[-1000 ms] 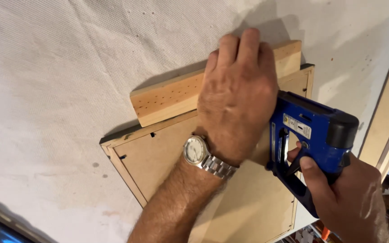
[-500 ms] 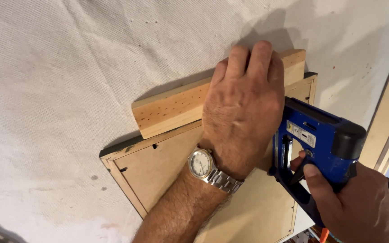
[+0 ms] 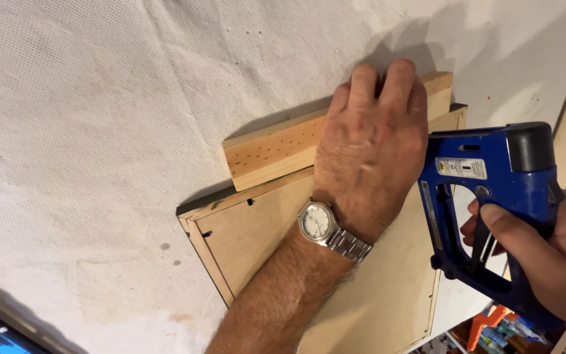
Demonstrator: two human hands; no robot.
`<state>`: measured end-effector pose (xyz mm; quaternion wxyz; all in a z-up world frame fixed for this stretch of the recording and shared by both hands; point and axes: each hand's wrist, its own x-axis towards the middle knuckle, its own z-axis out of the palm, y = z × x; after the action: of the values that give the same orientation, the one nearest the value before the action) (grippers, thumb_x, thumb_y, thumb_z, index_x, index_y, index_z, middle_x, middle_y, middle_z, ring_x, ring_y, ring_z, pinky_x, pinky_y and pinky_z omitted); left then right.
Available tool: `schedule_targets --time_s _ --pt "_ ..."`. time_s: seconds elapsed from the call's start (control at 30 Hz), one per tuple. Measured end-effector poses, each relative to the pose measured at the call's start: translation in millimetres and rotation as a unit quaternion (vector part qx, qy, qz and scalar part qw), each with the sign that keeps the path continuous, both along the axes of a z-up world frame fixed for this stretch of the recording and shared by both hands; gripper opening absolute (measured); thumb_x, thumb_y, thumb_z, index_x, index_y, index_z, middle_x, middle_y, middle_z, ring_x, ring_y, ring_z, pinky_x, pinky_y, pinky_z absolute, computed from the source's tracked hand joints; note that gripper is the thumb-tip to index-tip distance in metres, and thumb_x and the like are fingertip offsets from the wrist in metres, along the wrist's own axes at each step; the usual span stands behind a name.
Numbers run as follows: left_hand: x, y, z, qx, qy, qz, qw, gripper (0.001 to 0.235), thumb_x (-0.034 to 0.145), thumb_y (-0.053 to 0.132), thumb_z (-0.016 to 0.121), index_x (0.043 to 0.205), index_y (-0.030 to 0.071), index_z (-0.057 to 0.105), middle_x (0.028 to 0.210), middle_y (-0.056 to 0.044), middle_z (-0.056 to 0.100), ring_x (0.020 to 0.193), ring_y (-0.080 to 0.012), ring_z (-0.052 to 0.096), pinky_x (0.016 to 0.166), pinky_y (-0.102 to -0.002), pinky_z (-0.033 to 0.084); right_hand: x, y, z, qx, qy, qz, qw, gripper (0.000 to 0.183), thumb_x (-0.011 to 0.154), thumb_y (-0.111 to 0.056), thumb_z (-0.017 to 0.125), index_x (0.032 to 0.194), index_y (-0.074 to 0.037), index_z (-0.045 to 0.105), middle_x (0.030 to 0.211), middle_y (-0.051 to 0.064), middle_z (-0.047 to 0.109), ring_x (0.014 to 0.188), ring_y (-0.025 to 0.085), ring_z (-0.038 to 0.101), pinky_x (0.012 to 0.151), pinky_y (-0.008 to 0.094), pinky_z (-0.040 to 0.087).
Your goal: Assembling a wooden frame by stapling supports, placing artwork, and securing the backboard.
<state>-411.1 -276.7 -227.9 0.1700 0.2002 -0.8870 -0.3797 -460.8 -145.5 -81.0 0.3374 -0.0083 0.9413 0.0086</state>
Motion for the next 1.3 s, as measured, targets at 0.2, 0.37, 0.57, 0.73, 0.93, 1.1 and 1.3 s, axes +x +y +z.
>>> schedule_targets --time_s 0.2,0.37,0.57,0.73,0.93,1.1,1.3 --pt "1 -1 3 -0.011 -0.028 -0.014 0.999 0.023 0.092 0.002 0.067 0.115 0.001 0.070 0.111 -0.007 0.055 0.098 -0.0306 0.052 0.083 -0.041 0.054 -2 10 -1 0.053 0.016 -0.007 0.998 0.055 0.102 -0.024 0.064 0.059 0.010 0.075 0.049 0.022 0.071 0.044 0.031 0.068 0.057 0.038 0.050" --pt "-4 -5 3 0.017 -0.027 -0.037 0.999 0.018 0.091 0.005 0.066 0.108 -0.001 0.068 0.112 -0.009 0.059 0.095 -0.0282 0.055 0.085 -0.042 0.058 2 8 9 0.096 0.017 0.114 0.989 0.034 0.100 -0.033 0.058 0.084 -0.014 0.081 0.047 0.011 0.070 0.043 0.023 0.062 0.056 0.033 0.043" --pt "49 -48 11 0.001 -0.117 -0.115 0.986 0.030 0.099 0.018 0.055 0.125 0.004 0.060 0.110 -0.007 0.057 0.098 -0.0234 0.057 0.093 -0.043 0.056 62 -3 18 0.167 0.012 0.054 0.984 0.031 0.099 -0.036 0.056 0.114 -0.028 0.082 0.071 0.012 0.081 0.057 0.025 0.076 0.057 0.035 0.056" --pt "76 -72 1 -0.050 -0.016 -0.068 0.996 0.028 0.098 0.010 0.071 0.123 0.000 0.065 0.114 -0.010 0.061 0.098 -0.0252 0.059 0.078 -0.040 0.062 98 7 0 0.139 0.009 0.014 0.990 0.031 0.091 -0.037 0.064 0.086 -0.012 0.083 0.054 0.011 0.073 0.041 0.025 0.064 0.048 0.037 0.045" --pt "73 -76 -3 -0.055 0.040 -0.029 0.997 0.017 0.097 0.005 0.076 0.110 -0.003 0.068 0.098 -0.006 0.058 0.086 -0.0203 0.056 0.070 -0.035 0.059 102 -4 -17 0.073 0.031 0.115 0.990 0.035 0.088 -0.045 0.061 0.080 -0.014 0.077 0.061 0.012 0.071 0.056 0.031 0.069 0.058 0.043 0.048" --pt "75 -76 1 -0.069 0.063 -0.003 0.996 0.006 0.095 -0.006 0.072 0.097 -0.002 0.067 0.095 -0.007 0.053 0.084 -0.0247 0.053 0.063 -0.037 0.053 101 -4 -16 0.094 0.032 0.103 0.990 0.036 0.090 -0.043 0.064 0.083 -0.008 0.070 0.059 0.016 0.068 0.054 0.035 0.065 0.058 0.044 0.045" --pt "75 -74 1 -0.063 0.060 0.002 0.996 0.009 0.094 -0.009 0.068 0.098 -0.001 0.068 0.097 -0.006 0.052 0.083 -0.0253 0.050 0.065 -0.038 0.051 93 -9 -15 0.067 0.021 0.081 0.994 0.025 0.088 -0.035 0.066 0.088 -0.016 0.082 0.054 0.011 0.071 0.045 0.025 0.064 0.054 0.040 0.048"
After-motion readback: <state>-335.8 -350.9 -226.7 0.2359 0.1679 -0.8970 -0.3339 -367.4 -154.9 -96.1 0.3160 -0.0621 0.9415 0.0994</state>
